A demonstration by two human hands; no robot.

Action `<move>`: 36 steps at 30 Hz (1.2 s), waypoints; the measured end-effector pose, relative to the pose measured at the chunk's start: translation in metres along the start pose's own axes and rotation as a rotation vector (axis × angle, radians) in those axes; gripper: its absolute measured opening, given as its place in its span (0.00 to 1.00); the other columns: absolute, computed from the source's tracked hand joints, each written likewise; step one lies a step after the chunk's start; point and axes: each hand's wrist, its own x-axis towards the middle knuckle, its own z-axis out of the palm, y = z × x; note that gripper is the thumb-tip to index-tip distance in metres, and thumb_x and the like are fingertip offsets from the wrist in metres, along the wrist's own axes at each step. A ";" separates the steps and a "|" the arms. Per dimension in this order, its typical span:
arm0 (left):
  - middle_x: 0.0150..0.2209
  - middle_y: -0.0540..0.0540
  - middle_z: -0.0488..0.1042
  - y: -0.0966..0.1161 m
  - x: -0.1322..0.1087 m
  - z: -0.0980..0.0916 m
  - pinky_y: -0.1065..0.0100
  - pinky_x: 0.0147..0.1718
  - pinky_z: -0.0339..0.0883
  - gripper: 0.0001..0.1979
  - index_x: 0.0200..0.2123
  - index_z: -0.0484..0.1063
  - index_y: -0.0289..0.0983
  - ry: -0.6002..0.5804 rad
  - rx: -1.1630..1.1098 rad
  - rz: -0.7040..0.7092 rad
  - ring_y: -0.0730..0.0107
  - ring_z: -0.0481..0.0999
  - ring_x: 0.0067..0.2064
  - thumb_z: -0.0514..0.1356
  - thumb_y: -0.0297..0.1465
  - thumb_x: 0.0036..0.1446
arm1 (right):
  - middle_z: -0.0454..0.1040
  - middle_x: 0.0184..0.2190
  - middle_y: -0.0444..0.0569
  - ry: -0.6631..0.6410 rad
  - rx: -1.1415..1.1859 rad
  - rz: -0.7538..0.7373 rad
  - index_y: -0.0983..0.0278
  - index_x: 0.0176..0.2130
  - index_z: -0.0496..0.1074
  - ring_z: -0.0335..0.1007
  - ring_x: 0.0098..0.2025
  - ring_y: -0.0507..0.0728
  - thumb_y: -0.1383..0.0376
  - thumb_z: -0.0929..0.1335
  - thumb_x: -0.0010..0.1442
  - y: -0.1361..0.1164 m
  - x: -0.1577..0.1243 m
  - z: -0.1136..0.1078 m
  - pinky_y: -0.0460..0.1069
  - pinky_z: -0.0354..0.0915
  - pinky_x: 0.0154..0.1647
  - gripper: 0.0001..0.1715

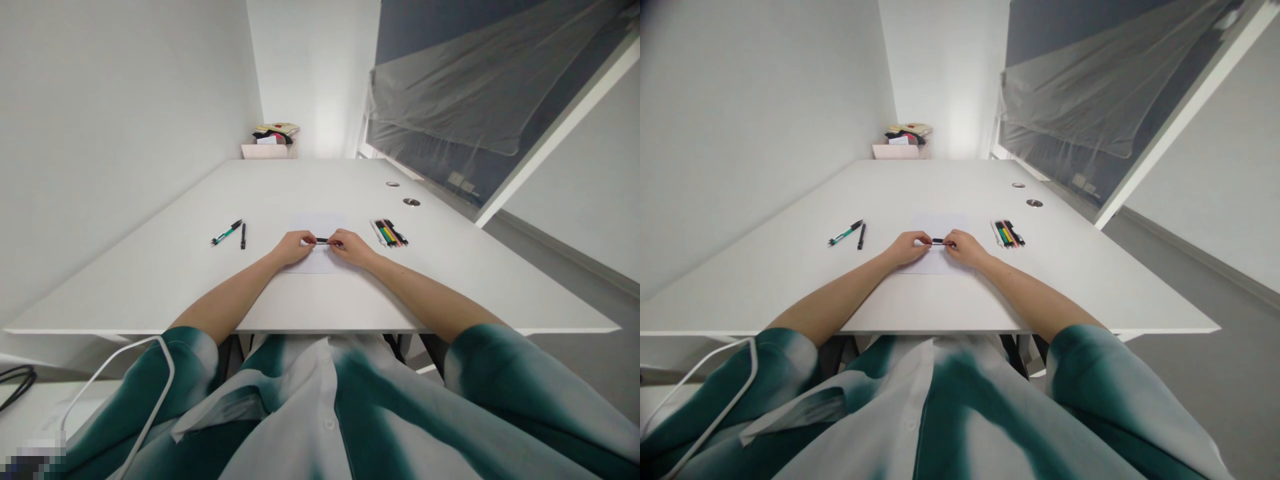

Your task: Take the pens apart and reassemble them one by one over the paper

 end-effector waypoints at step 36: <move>0.36 0.44 0.82 -0.001 0.003 -0.005 0.65 0.43 0.68 0.16 0.36 0.81 0.34 -0.034 -0.152 0.003 0.62 0.78 0.39 0.59 0.38 0.53 | 0.75 0.35 0.51 0.114 0.168 -0.029 0.65 0.41 0.78 0.69 0.35 0.55 0.62 0.65 0.63 -0.006 0.001 0.002 0.49 0.64 0.39 0.14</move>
